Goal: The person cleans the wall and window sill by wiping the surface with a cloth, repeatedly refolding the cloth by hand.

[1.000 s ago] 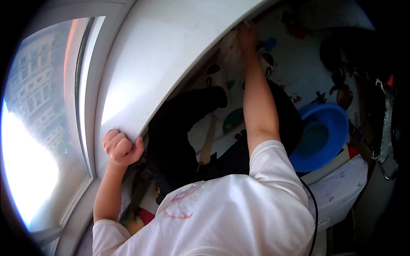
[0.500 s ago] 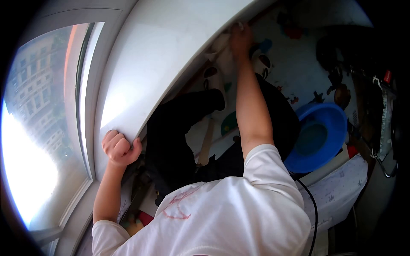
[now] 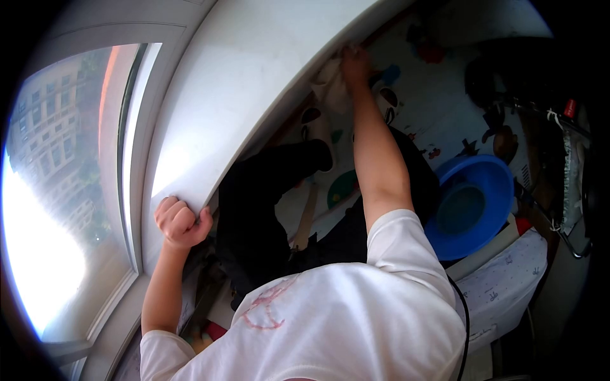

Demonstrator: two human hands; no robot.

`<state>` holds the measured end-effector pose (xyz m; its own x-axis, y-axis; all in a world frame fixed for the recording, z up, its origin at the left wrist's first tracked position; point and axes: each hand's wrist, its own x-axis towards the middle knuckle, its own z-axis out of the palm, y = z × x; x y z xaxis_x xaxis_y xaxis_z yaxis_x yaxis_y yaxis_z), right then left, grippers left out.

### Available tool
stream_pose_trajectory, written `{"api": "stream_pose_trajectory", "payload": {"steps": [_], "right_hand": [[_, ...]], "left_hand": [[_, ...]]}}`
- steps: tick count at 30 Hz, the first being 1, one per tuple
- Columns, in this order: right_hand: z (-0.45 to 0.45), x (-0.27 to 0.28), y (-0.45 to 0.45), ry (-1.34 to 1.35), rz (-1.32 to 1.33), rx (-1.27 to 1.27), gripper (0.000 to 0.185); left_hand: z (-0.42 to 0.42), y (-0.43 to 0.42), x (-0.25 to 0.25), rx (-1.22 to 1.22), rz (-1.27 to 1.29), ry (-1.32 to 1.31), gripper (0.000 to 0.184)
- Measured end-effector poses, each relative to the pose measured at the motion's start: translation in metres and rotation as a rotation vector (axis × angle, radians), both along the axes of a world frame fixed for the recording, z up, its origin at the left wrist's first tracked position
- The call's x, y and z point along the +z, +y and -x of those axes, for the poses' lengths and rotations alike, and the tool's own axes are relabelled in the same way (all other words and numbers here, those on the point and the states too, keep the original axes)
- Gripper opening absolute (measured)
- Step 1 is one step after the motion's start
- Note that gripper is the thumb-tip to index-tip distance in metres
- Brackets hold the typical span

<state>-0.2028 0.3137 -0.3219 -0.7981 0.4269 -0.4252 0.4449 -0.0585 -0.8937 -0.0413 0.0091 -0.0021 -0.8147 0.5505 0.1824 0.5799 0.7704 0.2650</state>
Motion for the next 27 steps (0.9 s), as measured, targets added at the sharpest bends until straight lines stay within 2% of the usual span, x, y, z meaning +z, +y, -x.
{"api": "stream_pose_trajectory", "payload": {"steps": [1, 4, 7, 10, 13, 16, 22, 27], "right_hand": [[0.003, -0.005, 0.002, -0.043, 0.033, 0.005, 0.032], [-0.003, 0.012, -0.005, 0.163, -0.015, -0.059, 0.030], [-0.002, -0.008, -0.009, 0.192, -0.035, -0.079, 0.030], [0.002, -0.016, 0.001, 0.009, -0.128, 0.055, 0.031], [-0.007, 0.008, -0.007, 0.171, -0.169, -0.003, 0.029], [-0.005, -0.004, -0.012, 0.221, -0.095, -0.053, 0.027], [-0.003, 0.003, -0.004, 0.125, -0.187, 0.038, 0.026], [-0.005, 0.019, -0.008, 0.191, -0.097, -0.032, 0.023]], "left_hand": [[0.002, 0.000, 0.000, -0.002, 0.002, 0.001, 0.044], [0.002, -0.002, -0.001, -0.005, 0.005, -0.004, 0.044], [0.001, -0.003, -0.003, -0.006, -0.005, 0.005, 0.045], [0.002, 0.000, -0.001, -0.010, 0.014, 0.003, 0.045], [0.003, -0.001, -0.001, -0.013, 0.020, -0.005, 0.044], [0.004, 0.001, -0.001, -0.015, 0.008, 0.000, 0.044], [0.004, 0.001, -0.001, -0.019, 0.017, -0.008, 0.043], [0.001, -0.001, -0.003, -0.010, 0.015, -0.002, 0.043]]}}
